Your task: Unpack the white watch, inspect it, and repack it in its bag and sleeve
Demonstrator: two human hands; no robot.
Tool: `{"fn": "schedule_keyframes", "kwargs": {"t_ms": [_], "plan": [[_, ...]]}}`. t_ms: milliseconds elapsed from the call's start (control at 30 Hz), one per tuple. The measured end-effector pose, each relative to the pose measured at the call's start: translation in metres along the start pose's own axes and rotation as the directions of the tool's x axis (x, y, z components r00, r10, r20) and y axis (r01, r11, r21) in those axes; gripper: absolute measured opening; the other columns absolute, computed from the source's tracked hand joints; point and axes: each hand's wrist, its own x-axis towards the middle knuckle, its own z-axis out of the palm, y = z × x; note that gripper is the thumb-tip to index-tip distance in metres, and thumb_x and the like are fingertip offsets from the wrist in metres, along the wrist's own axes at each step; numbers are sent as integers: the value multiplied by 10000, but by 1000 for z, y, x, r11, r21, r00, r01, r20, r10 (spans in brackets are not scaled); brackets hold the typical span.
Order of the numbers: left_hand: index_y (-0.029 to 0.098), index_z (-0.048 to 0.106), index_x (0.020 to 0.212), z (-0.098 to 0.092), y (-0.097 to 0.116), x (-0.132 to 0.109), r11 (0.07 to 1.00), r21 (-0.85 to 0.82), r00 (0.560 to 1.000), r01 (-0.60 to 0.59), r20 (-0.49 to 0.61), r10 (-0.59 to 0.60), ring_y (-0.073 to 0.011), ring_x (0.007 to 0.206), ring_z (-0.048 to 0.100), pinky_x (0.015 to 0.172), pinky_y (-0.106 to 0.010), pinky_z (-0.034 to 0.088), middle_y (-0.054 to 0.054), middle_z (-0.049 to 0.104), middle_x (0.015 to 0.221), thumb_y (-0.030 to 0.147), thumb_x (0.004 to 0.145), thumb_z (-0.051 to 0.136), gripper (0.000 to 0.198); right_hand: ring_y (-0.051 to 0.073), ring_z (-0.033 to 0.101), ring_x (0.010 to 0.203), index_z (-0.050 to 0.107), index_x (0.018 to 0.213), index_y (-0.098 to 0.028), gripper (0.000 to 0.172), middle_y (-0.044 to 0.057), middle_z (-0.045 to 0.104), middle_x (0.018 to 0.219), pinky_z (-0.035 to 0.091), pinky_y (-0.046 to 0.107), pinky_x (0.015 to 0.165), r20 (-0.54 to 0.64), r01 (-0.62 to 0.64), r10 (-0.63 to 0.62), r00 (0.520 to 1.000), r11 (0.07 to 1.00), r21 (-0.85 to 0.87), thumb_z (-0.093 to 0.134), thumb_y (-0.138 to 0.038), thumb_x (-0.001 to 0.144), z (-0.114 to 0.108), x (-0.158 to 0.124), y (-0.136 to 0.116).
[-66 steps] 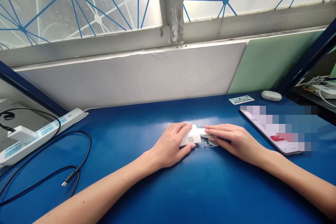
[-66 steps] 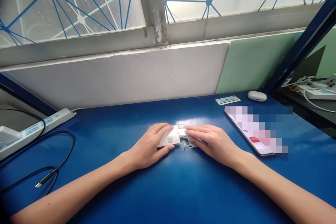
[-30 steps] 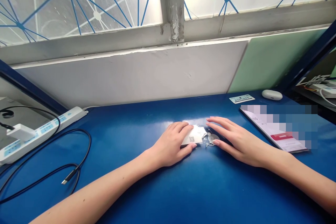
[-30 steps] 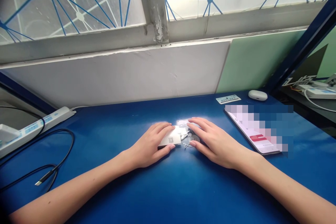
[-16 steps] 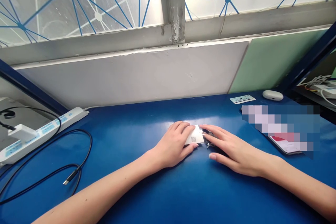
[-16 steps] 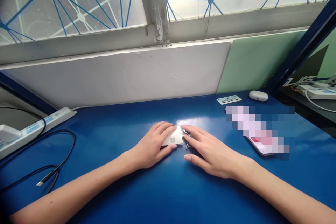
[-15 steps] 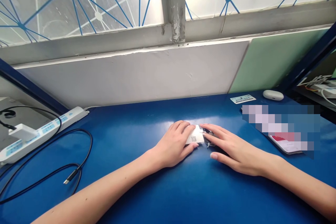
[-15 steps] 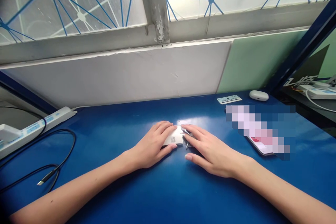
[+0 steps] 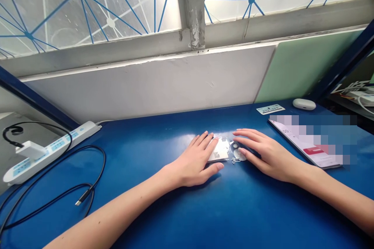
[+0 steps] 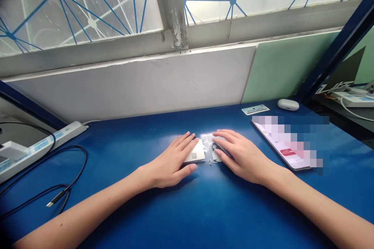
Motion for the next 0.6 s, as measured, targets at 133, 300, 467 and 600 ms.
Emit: {"fn": "schedule_keyframes", "kwargs": {"t_ms": [133,300,467,600], "plan": [[130,212,1586,-1,-1,-1,1000,-14,1000,2,-5,-2,-341,1545,73,1232,-571,162,-182,170,1651,584,1012,355,746,306,620,1205,686,1174,-132,297,169,704,1234,539,493,1010,-79,-40,38,996,999,-22,490,-260,992,4,1,0],[139,231,1582,1,0,0,1000,1,1000,4,-21,-4,-350,1542,105,1231,-574,163,-174,193,1650,596,995,387,760,294,628,1212,643,1273,-146,350,146,712,1251,555,474,1005,-33,-54,57,998,996,72,531,-292,976,8,-2,-7],[125,254,1573,1,2,0,1000,13,999,4,-32,-4,-350,1534,159,1231,-561,177,-183,236,1638,587,992,399,757,340,610,1234,759,1016,-187,272,126,753,1167,555,543,984,-105,-170,170,980,985,4,531,-328,973,0,-3,1],[151,267,1568,2,1,-1,1000,11,998,-11,-55,11,-335,1533,175,1231,-554,182,-167,262,1633,578,999,390,722,298,615,1242,785,961,-236,284,77,750,1200,571,474,978,61,-47,41,997,994,100,509,-301,984,-10,0,6]]}}
